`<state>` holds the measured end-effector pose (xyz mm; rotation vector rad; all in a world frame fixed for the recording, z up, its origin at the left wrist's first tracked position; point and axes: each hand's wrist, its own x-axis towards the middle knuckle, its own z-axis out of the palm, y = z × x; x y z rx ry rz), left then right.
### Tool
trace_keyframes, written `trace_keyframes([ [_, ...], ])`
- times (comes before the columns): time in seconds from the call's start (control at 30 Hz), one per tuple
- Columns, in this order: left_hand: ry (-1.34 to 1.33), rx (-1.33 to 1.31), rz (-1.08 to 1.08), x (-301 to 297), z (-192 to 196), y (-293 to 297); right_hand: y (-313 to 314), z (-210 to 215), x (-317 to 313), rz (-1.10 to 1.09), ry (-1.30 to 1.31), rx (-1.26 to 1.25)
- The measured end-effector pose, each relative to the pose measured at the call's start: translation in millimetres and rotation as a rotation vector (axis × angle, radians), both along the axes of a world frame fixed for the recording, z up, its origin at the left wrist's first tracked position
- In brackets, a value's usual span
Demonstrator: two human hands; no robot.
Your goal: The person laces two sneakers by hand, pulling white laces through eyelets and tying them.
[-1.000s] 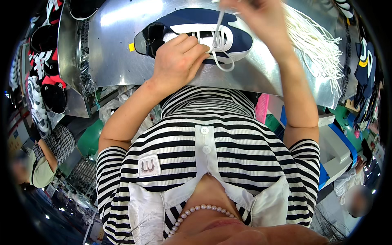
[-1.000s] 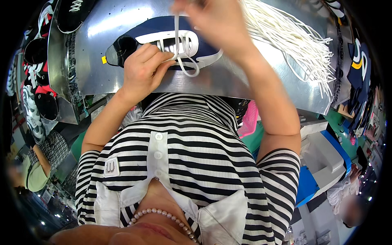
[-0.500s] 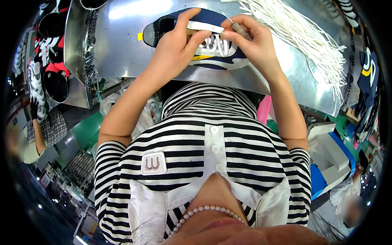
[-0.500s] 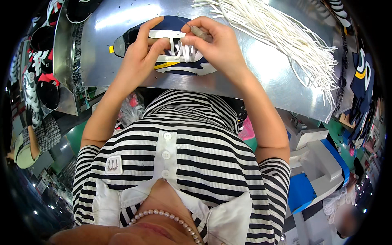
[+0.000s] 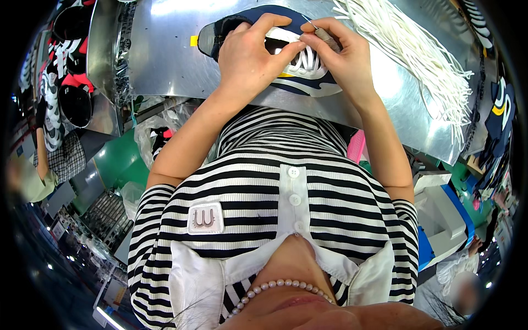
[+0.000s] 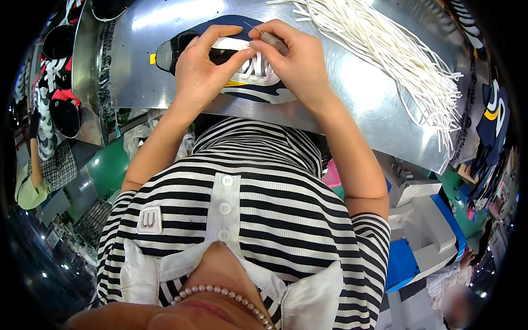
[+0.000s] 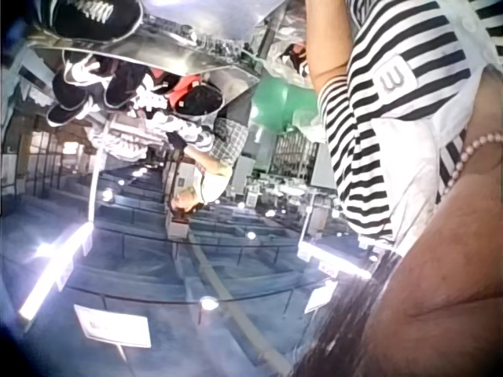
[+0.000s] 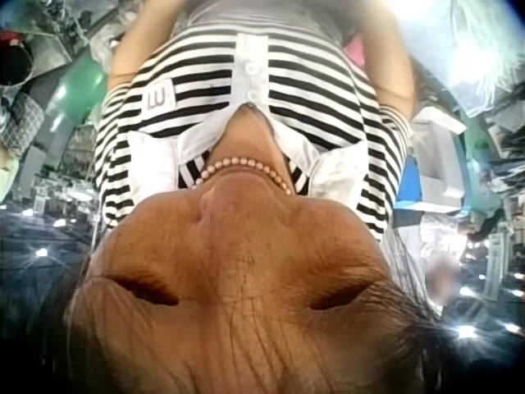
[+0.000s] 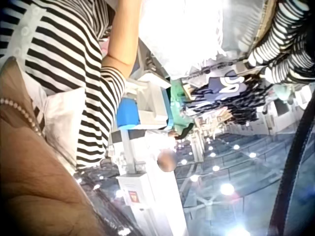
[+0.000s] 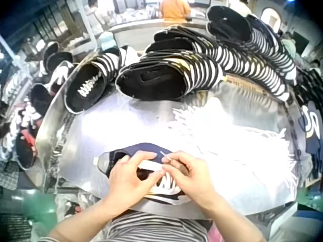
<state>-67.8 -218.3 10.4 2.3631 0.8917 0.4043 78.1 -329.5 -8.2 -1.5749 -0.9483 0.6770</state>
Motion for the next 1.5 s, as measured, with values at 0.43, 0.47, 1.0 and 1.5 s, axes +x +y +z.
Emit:
trace_keyframes([
  [0.43, 0.046, 0.106, -0.047, 2.2, 1.6, -0.6, 3.2, 7.7, -3.0, -0.005, 0.126, -0.076],
  [0.47, 0.049, 0.11, -0.047, 2.7, 4.1, -0.9, 2.9, 6.7, -6.0, -0.032, 0.15, -0.045],
  [1.0, 0.025, 0.033, -0.036, 3.6, 0.0, 0.9, -22.0, 18.4, -7.0, -0.061, -0.138, -0.125],
  [1.5, -0.042, 0.031, -0.075, 3.7, 2.2, 0.9, -20.7, 22.4, 2.1, 0.043, -0.42, -0.074],
])
